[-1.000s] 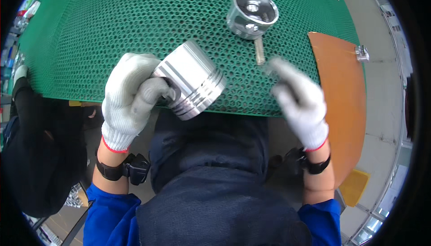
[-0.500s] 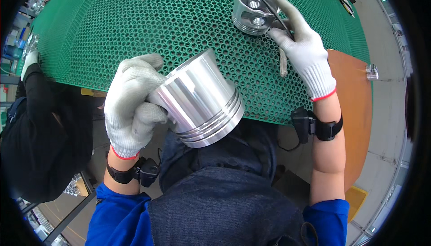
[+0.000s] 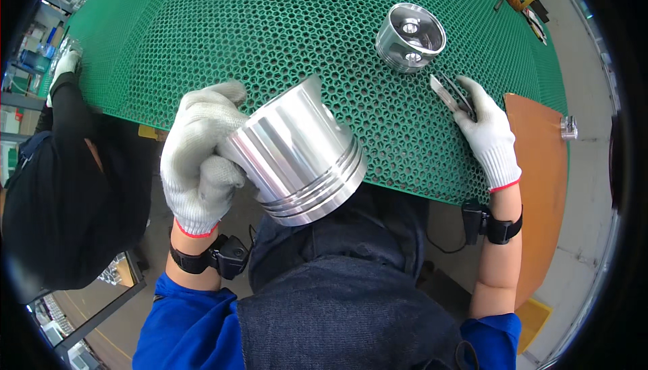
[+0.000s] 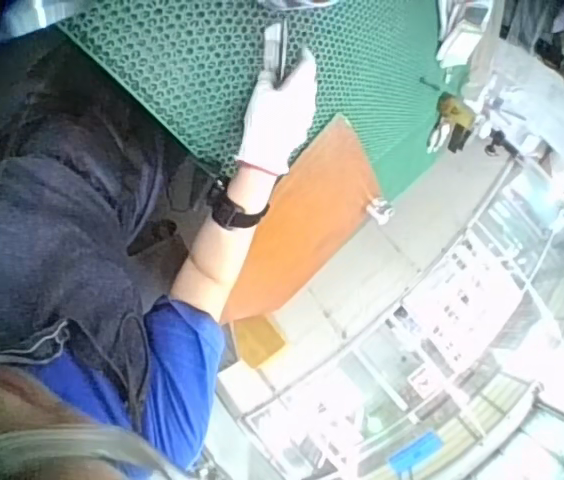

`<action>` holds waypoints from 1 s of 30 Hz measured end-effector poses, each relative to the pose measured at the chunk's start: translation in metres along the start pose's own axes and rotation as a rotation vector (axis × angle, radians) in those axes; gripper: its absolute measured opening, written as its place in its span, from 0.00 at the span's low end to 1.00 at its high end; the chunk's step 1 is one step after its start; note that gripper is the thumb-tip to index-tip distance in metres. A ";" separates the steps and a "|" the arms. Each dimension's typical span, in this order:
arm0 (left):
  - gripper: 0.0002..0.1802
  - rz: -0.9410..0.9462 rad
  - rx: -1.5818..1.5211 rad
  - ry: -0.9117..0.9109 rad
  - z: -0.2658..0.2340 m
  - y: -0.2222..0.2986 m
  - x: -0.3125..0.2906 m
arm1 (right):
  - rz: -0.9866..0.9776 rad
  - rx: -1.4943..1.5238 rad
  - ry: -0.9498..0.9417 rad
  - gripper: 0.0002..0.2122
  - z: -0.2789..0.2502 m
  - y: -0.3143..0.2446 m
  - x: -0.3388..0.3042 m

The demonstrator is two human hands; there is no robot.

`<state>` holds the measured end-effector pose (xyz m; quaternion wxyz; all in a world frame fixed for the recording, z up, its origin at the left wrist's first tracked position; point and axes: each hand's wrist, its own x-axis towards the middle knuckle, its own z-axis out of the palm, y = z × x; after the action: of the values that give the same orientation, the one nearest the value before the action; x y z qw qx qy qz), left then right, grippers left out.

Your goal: Installing rings and checking clearances on engine pistons at an assembly station.

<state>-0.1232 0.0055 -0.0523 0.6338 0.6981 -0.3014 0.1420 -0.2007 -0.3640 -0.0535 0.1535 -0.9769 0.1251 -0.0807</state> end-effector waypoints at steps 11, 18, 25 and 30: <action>0.22 0.292 0.246 -0.281 0.009 0.013 0.021 | -0.395 0.274 0.131 0.15 -0.035 -0.069 -0.063; 0.20 0.339 0.233 -0.364 0.023 0.020 0.030 | -0.486 0.096 0.187 0.18 -0.044 -0.078 -0.069; 0.22 0.413 0.321 -0.410 0.029 0.030 0.036 | -0.509 -0.025 0.181 0.18 -0.050 -0.080 -0.076; 0.31 0.484 0.419 -0.530 0.031 0.032 0.039 | -0.519 -0.048 0.176 0.17 -0.048 -0.078 -0.077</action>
<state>-0.1176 -0.0345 -0.0089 0.3267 0.7334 -0.5742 0.1604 -0.2666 -0.2845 0.0076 0.0931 -0.9688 -0.1148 -0.1991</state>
